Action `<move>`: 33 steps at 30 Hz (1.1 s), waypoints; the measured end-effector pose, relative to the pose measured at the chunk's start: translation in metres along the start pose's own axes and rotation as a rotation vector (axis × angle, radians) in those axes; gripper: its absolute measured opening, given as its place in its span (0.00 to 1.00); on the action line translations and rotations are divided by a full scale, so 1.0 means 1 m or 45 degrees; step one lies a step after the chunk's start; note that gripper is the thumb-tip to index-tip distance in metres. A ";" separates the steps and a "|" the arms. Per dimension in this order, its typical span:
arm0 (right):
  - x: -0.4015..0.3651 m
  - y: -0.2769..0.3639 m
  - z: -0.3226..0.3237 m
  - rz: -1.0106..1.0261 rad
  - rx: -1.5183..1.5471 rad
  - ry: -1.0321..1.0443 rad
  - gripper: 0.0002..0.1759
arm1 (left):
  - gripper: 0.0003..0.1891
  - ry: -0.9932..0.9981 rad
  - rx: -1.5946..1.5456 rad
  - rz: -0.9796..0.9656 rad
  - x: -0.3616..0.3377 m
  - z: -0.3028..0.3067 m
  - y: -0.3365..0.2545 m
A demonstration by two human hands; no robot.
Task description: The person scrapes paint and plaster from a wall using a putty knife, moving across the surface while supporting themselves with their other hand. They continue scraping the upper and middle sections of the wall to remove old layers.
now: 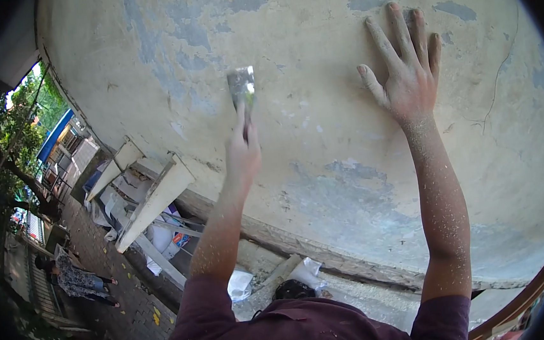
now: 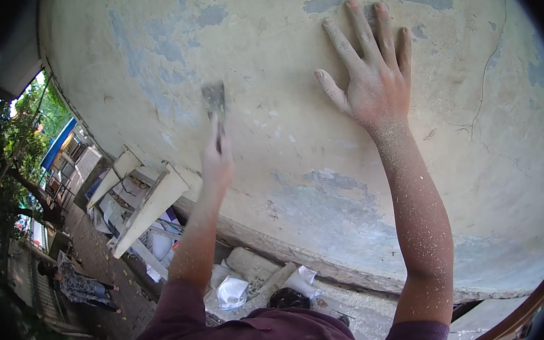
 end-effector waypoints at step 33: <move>-0.002 0.003 0.003 0.059 0.032 -0.071 0.33 | 0.25 0.123 0.060 -0.002 -0.085 -0.073 0.118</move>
Point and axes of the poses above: each hand's wrist, its own x-axis towards the middle knuckle, its own z-axis out of the back of the hand, y = z × x, the point moved 7 cm from there along x, towards the middle knuckle
